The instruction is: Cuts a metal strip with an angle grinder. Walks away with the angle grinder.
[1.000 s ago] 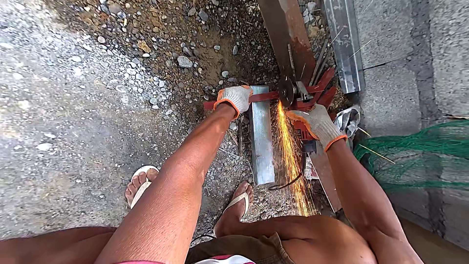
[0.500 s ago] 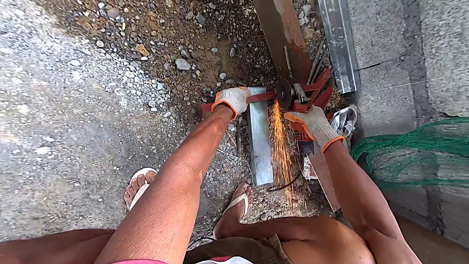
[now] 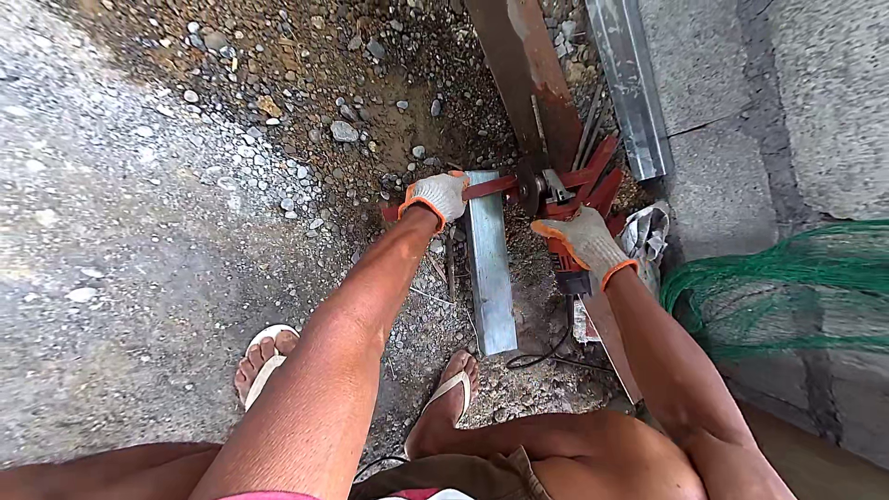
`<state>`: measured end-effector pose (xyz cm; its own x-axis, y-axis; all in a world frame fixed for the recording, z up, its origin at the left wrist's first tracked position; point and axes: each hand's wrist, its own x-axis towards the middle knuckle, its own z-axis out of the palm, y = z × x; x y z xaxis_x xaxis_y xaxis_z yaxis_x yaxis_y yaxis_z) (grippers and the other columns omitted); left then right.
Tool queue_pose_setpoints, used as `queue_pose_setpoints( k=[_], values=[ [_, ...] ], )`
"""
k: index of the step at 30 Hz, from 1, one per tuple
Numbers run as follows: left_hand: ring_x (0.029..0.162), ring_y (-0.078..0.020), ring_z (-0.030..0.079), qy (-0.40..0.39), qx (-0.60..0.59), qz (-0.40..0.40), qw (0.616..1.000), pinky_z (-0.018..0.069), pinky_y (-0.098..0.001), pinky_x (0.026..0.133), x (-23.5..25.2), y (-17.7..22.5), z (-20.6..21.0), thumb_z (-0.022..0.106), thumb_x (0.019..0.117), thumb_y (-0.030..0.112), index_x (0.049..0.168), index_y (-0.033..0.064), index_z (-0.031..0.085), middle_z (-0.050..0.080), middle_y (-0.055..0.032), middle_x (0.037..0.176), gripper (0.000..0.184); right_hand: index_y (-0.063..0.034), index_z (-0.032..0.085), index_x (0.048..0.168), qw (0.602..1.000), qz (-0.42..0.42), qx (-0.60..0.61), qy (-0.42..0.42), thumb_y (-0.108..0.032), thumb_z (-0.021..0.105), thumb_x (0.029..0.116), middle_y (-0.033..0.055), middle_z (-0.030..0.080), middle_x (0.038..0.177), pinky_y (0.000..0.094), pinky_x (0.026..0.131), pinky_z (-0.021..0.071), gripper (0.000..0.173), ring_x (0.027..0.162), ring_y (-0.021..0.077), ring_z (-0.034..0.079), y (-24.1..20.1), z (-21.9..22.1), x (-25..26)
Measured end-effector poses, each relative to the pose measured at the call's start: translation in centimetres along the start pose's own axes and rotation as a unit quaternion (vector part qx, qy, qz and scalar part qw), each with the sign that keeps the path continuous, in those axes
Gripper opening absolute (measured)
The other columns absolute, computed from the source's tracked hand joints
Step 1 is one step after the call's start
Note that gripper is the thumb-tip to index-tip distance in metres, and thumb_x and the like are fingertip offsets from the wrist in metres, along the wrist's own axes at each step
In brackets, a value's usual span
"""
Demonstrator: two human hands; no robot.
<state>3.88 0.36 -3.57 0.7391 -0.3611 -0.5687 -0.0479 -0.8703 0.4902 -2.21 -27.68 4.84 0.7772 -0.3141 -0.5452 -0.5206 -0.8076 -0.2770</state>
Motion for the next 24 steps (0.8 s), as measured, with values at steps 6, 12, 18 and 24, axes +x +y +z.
queue_pose_setpoints(
  k=[6, 12, 18, 24],
  values=[
    [0.104, -0.0423, 0.07, 0.003, -0.029, -0.012, 1.0, 0.0542, -0.0678, 0.08, 0.3, -0.3, 0.8, 0.065, 0.0919, 0.034, 0.132, 0.015, 0.062, 0.072, -0.0189, 0.11, 0.044, -0.001, 0.065, 0.122, 0.923, -0.059, 0.375, -0.073, -0.035, 0.088, 0.0791, 0.0182, 0.075, 0.094, 0.0435, 0.065, 0.0652, 0.059, 0.077, 0.0293, 0.075, 5.3, -0.9, 1.8],
    [0.106, -0.0486, 0.067, 0.027, -0.028, -0.088, 0.995, 0.0512, -0.0733, 0.081, -1.1, 2.4, -2.7, 0.073, 0.0855, 0.051, 0.131, 0.0092, 0.06, 0.07, -0.0255, 0.113, 0.063, -0.0075, 0.065, 0.127, 0.921, 0.082, 0.364, 0.112, -0.042, 0.091, 0.0725, 0.0127, 0.075, 0.102, 0.0455, 0.077, 0.0651, 0.069, 0.088, 0.0261, 0.075, 4.2, -5.5, -0.1],
    [0.138, -0.0485, 0.048, 0.158, -0.019, 0.104, 0.982, 0.0416, -0.0711, 0.106, 2.2, 12.9, -5.3, 0.076, 0.0712, 0.076, 0.165, 0.015, 0.023, 0.039, -0.0262, 0.159, 0.124, -0.0081, 0.062, 0.129, 0.895, 0.05, 0.397, 0.197, -0.043, 0.088, 0.0758, 0.0075, 0.074, 0.102, 0.0384, 0.076, 0.063, 0.069, 0.087, 0.0182, 0.073, 4.0, -6.9, -2.1],
    [0.109, -0.0236, 0.071, -0.052, -0.515, 0.135, 0.845, 0.0603, -0.0463, 0.095, -7.9, 16.4, 6.8, 0.062, 0.1017, 0.043, 0.152, 0.0109, 0.046, 0.069, -0.0133, 0.127, 0.062, -0.0098, 0.067, 0.12, 0.884, 0.079, 0.416, 0.199, -0.048, 0.084, 0.0784, 0.0068, 0.072, 0.1, 0.0413, 0.077, 0.0605, 0.059, 0.09, 0.0189, 0.071, 1.6, -6.2, -1.7]
  ],
)
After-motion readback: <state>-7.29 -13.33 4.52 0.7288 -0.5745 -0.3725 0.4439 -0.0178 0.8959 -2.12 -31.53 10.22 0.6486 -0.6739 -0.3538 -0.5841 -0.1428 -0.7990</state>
